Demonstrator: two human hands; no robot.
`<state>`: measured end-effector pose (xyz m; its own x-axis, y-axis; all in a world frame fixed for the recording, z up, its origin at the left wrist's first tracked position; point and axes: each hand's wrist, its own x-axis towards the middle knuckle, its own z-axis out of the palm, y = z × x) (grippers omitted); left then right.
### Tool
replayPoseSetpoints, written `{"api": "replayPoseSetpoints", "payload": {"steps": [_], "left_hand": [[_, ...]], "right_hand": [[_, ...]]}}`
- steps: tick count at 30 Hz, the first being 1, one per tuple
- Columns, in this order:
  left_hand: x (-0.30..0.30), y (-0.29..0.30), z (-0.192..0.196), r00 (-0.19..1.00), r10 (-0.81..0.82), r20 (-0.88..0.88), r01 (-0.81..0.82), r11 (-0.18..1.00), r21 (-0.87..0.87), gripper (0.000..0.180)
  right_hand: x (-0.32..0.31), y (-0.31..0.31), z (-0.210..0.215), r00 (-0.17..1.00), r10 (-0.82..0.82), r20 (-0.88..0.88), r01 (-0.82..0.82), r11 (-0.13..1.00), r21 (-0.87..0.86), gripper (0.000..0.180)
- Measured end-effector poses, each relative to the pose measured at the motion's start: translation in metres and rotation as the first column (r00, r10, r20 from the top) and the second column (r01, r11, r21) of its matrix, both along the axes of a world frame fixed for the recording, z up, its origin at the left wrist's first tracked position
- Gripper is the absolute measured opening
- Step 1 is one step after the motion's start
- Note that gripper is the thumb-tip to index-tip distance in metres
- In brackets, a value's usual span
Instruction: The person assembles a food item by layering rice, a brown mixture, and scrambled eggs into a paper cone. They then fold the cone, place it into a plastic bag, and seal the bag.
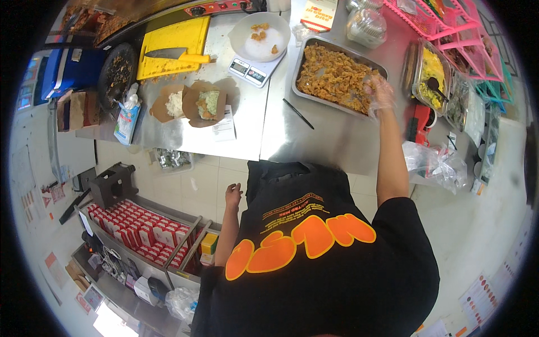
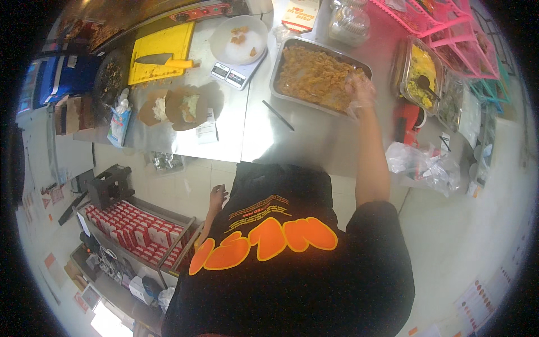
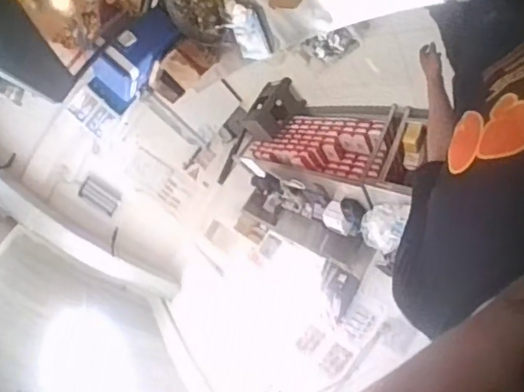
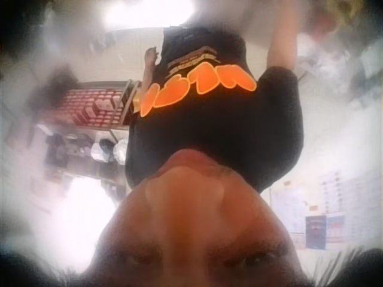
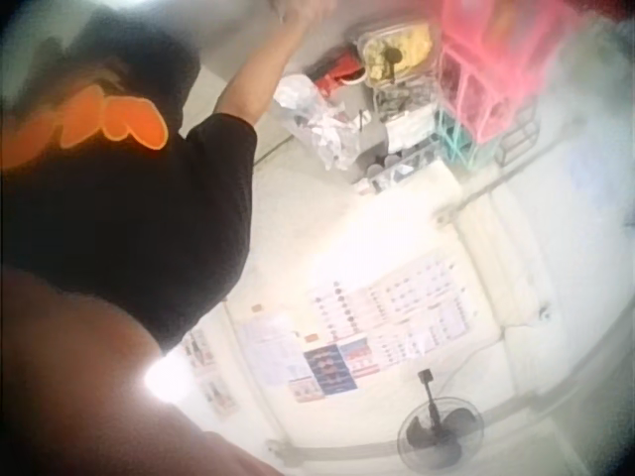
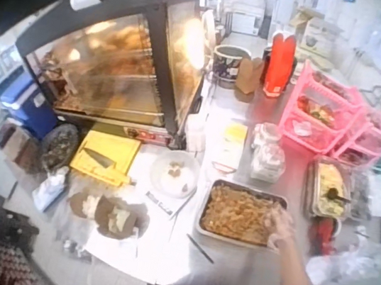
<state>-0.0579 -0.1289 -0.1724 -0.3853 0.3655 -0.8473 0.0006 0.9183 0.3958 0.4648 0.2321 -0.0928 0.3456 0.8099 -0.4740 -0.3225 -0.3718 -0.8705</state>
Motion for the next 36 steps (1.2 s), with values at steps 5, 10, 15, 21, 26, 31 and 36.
{"api": "replayPoseSetpoints", "payload": {"steps": [5,10,15,21,26,31,36], "left_hand": [[-0.002,0.002,0.005,1.000,0.009,-0.015,-0.009,0.999,-0.042,0.055],[-0.003,0.009,0.003,1.000,-0.017,0.017,0.017,0.999,-0.031,0.055],[-0.001,0.000,-0.003,1.000,0.011,0.018,-0.010,1.000,-0.028,0.056],[-0.001,-0.005,-0.003,0.999,0.033,0.025,-0.032,0.999,-0.023,0.054],[-0.003,-0.007,-0.005,0.998,0.069,-0.004,-0.069,0.997,0.015,0.050],[0.001,-0.010,-0.003,0.997,0.069,-0.029,-0.069,0.998,0.010,0.051],[0.003,-0.024,-0.012,0.997,0.072,-0.011,-0.072,0.997,-0.028,0.051]], "right_hand": [[-0.020,-0.015,0.015,0.990,-0.097,-0.106,0.099,0.995,0.014,0.038],[0.024,-0.032,-0.052,0.998,0.043,0.053,-0.050,0.989,0.139,0.042],[-0.025,-0.021,0.042,0.747,0.198,0.635,-0.070,0.973,-0.222,0.034],[-0.047,-0.010,0.045,-0.076,0.309,0.948,-0.439,0.843,-0.310,0.043],[-0.101,-0.011,0.049,-0.236,0.240,0.942,-0.565,0.755,-0.334,0.023],[-0.087,0.007,0.074,-0.277,0.510,0.814,-0.350,0.735,-0.580,0.027],[-0.102,0.007,0.073,-0.256,0.323,0.911,-0.374,0.836,-0.402,0.022]]}}
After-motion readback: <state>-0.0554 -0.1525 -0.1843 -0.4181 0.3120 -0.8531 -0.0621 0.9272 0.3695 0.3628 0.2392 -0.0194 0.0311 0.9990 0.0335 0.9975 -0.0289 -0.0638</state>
